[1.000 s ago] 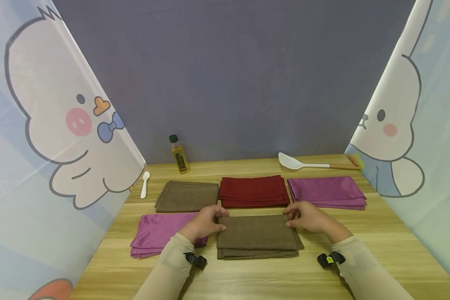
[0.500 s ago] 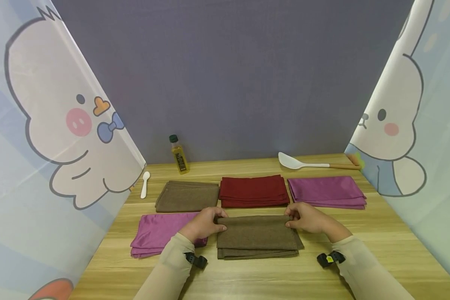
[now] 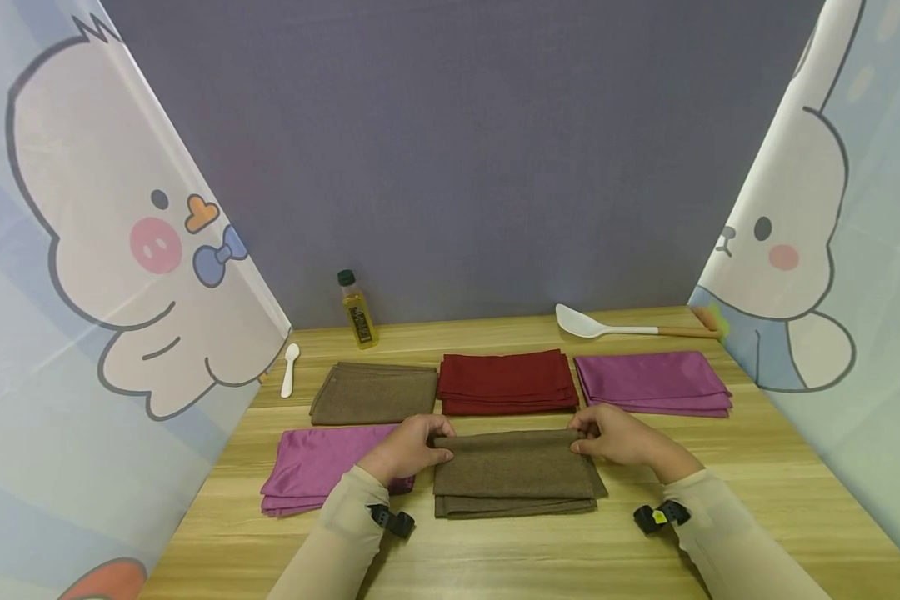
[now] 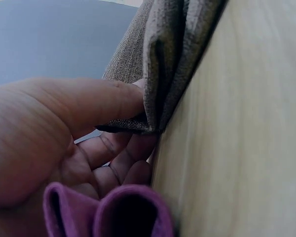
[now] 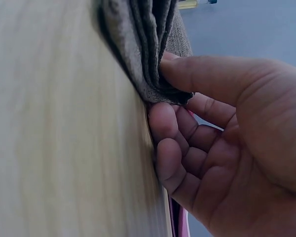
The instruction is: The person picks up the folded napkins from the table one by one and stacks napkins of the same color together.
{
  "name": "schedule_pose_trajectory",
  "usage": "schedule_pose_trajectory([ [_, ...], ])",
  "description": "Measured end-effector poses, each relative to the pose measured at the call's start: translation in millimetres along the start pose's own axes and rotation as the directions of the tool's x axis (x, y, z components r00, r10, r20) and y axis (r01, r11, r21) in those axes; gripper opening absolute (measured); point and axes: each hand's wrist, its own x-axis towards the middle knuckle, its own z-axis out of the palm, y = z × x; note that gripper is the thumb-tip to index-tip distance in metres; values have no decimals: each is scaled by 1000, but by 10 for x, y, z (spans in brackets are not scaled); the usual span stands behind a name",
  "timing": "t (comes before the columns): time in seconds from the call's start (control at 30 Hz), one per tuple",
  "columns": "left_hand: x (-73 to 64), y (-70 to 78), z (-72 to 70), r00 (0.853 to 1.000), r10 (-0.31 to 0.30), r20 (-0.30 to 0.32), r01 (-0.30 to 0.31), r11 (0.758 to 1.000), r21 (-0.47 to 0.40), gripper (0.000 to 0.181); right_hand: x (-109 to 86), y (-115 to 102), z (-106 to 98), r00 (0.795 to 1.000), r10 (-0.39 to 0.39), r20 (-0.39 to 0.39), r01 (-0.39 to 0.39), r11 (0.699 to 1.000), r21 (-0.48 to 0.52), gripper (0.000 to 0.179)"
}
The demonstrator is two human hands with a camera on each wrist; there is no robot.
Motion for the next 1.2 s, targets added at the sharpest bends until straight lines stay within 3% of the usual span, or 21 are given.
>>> schedule_pose_trajectory([
  [0.33, 2, -40, 1, 1000, -7, -1, 7, 1000, 9, 17, -8, -3, -20, 999, -3, -35, 2, 1000, -9, 7],
  [0.6, 12, -41, -15, 998, 17, -60, -17, 1000, -9, 19, 0, -16, -19, 997, -8, -73, 9, 1000, 8, 10],
  [1.2, 23, -53, -24, 996, 23, -87, -32, 995, -99, 18, -1, -29, 2, 1000, -1, -27, 7, 980, 197, 15],
])
